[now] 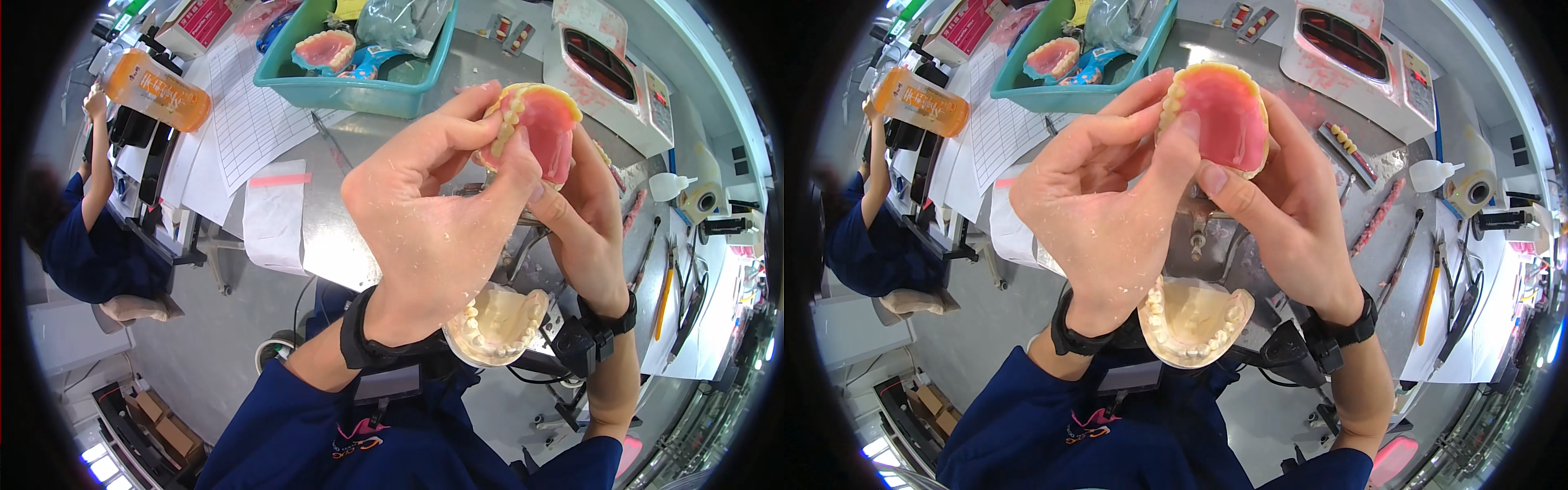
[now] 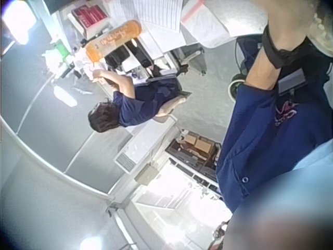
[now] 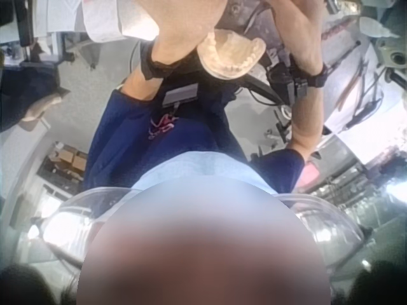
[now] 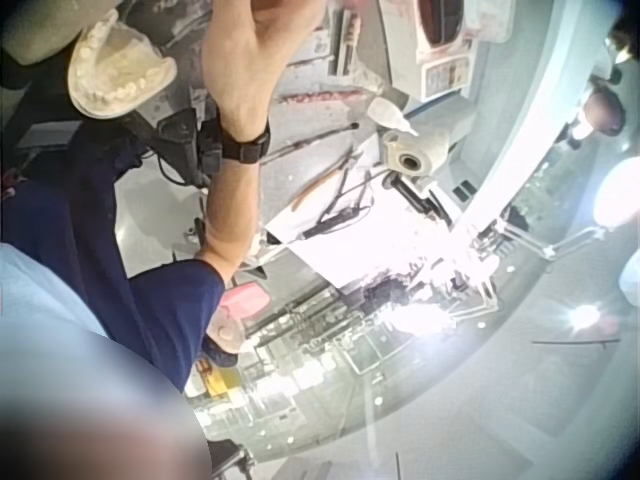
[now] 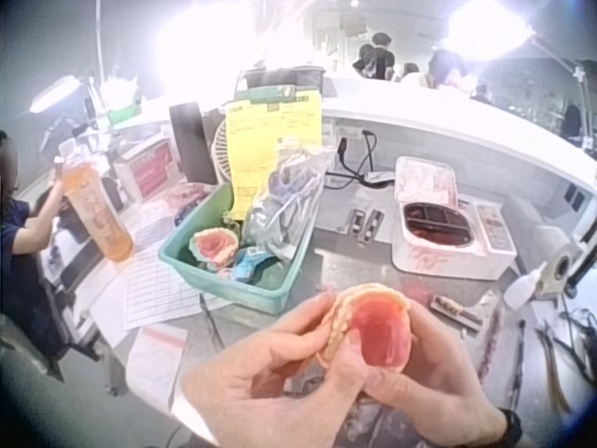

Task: The person fits a denture onto a dental model, applies a substance to it using a brush, and presses artificial teeth into the wax by hand. They then repeatedly fit the denture back onto the model to check the alignment.

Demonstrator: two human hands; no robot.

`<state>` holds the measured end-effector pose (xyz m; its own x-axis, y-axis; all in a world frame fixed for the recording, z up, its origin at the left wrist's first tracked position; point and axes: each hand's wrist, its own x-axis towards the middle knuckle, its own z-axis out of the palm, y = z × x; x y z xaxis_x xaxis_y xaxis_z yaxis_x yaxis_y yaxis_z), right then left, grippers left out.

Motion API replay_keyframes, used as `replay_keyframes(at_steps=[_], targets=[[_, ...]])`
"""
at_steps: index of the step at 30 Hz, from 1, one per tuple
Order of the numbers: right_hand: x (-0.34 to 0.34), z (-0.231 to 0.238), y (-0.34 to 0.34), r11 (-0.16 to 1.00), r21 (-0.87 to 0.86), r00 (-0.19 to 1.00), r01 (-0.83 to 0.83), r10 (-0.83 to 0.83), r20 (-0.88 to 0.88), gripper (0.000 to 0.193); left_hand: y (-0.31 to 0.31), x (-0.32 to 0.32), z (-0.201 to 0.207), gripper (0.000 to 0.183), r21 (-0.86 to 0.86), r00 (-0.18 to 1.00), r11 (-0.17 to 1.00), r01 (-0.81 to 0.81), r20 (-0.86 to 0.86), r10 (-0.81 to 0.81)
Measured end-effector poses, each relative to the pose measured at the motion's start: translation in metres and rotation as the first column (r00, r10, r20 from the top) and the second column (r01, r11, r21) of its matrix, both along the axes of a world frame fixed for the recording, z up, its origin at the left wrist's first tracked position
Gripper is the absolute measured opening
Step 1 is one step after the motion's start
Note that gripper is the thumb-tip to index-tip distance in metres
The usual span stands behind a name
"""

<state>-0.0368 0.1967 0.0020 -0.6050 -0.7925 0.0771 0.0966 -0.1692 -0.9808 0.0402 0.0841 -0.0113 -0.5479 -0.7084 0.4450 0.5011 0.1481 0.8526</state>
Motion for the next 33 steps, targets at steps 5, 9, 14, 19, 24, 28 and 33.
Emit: replay_keyframes(at_steps=[5, 9, 14, 19, 24, 28, 33], targets=[[-0.001, -0.001, 0.0, 1.0, -0.003, 1.0, -0.012, 0.012, -0.009, 0.064, 0.0, -0.001, -0.003, 0.013, -0.034, 0.999, 0.999, -0.013, -0.045, 0.011], [0.0, 0.0, 0.0, 1.0, 0.008, 1.0, -0.008, 0.009, -0.03, 0.065, 0.0, 0.001, -0.004, 0.013, -0.028, 0.999, 0.999, -0.024, -0.037, 0.023], [0.0, 0.0, 0.0, 1.0, 0.003, 0.999, -0.006, 0.006, -0.035, 0.065, 0.002, 0.001, -0.003, 0.017, -0.019, 0.999, 0.999, -0.042, -0.018, 0.042], [0.001, -0.004, 0.002, 1.0, -0.025, 1.0, 0.003, -0.003, -0.005, 0.064, 0.004, 0.003, 0.005, 0.021, 0.025, 0.999, 0.999, -0.031, 0.041, 0.03], [0.002, 0.002, 0.002, 1.0, -0.019, 0.999, -0.005, 0.006, 0.033, 0.066, 0.002, 0.0, 0.004, 0.023, 0.012, 1.0, 1.0, -0.025, 0.012, 0.025], [0.002, -0.003, 0.001, 0.999, -0.032, 0.999, -0.013, 0.014, 0.038, 0.066, -0.001, -0.001, 0.003, 0.018, -0.054, 1.0, 0.998, -0.018, -0.008, 0.017], [0.001, 0.001, 0.002, 1.0, -0.016, 1.0, -0.019, 0.019, 0.021, 0.067, -0.001, -0.002, 0.004, 0.014, -0.088, 1.0, 0.996, -0.001, -0.032, -0.001]])
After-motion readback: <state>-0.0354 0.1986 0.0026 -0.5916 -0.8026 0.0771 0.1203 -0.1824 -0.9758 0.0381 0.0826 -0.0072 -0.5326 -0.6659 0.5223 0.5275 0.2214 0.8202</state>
